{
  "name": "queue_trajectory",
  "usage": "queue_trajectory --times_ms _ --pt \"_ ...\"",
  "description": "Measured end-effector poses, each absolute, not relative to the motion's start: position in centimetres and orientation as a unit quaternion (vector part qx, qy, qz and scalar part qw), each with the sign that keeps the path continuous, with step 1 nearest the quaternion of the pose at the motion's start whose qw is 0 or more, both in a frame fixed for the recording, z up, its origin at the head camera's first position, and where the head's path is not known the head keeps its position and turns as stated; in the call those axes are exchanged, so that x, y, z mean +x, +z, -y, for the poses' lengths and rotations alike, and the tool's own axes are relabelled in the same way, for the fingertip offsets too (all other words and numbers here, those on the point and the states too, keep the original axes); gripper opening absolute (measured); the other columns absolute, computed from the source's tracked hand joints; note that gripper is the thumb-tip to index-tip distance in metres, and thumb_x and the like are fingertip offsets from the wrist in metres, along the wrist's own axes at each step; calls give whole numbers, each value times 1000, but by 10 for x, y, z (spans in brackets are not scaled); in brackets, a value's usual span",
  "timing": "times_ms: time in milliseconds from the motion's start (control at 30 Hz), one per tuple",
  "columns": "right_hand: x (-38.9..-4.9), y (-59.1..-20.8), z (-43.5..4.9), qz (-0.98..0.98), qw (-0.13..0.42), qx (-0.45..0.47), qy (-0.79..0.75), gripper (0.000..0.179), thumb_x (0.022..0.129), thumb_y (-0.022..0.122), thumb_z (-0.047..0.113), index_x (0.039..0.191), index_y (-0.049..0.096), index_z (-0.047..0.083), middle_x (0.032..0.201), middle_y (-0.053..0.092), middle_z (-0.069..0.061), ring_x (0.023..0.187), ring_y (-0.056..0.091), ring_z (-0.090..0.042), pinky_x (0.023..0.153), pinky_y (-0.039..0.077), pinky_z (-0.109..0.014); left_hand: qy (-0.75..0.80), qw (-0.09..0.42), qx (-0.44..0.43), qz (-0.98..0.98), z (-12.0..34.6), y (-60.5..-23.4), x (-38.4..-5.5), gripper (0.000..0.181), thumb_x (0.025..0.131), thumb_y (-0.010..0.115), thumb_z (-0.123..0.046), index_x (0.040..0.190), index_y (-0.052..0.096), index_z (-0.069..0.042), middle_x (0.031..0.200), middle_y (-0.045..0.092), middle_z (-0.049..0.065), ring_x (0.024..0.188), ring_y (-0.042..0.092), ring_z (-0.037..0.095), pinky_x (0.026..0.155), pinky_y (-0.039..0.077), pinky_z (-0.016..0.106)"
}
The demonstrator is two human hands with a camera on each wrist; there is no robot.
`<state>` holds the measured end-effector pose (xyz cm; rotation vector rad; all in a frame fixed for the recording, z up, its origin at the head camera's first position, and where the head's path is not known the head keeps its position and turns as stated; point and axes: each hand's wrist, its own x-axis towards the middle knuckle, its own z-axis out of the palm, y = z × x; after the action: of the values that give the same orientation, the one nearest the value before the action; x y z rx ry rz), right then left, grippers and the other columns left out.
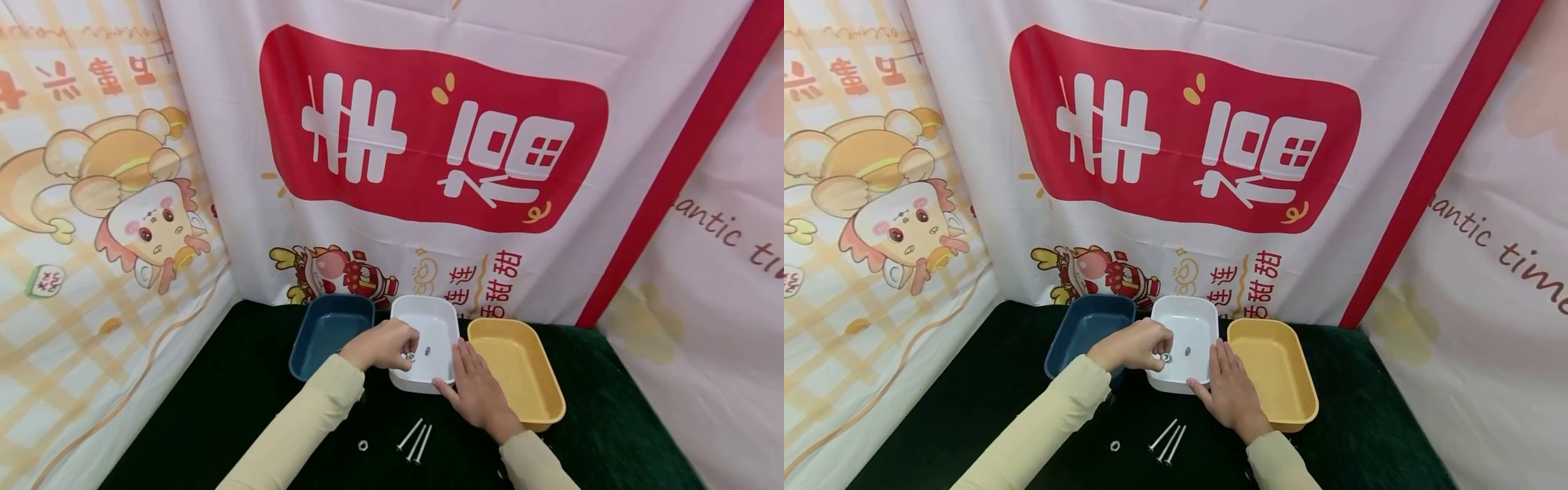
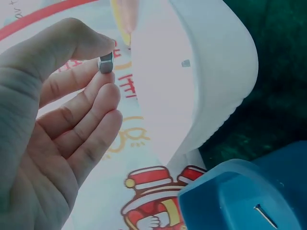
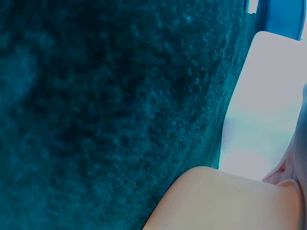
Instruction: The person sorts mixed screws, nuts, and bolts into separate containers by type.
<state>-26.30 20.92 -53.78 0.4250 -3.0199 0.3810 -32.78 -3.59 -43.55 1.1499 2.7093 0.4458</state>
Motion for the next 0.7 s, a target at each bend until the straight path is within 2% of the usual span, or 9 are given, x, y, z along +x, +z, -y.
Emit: queue_trajectory --times_ms 233,433,633,700 --pt "-264 -539 -206 983 24 138 120 98 103 39 74 167 22 1 177 17 -18 165 18 -37 132 23 -58 154 78 350 -921 37 -446 -342 17 86 86 -21 89 69 -19 86 65 -7 77 58 7 70 51 23" --pt "-265 -537 -207 984 17 131 118 99 103 38 75 167 22 2 178 16 -16 165 16 -36 132 22 -58 161 51 333 -928 36 -449 -354 14 87 85 -17 93 72 -16 88 65 -5 77 58 10 70 52 25" --pt "-265 -536 -209 984 14 124 124 96 103 43 71 168 21 3 178 15 -15 165 16 -36 132 22 -58 166 45 317 -933 32 -446 -363 13 90 83 -15 98 74 -14 94 69 -2 82 62 12 76 57 28" --pt "-265 -536 -210 985 12 122 124 95 103 44 70 168 21 4 178 14 -15 165 16 -35 133 22 -58 171 37 311 -934 31 -446 -364 16 91 82 -14 106 75 -12 102 72 2 90 66 15 83 60 32"
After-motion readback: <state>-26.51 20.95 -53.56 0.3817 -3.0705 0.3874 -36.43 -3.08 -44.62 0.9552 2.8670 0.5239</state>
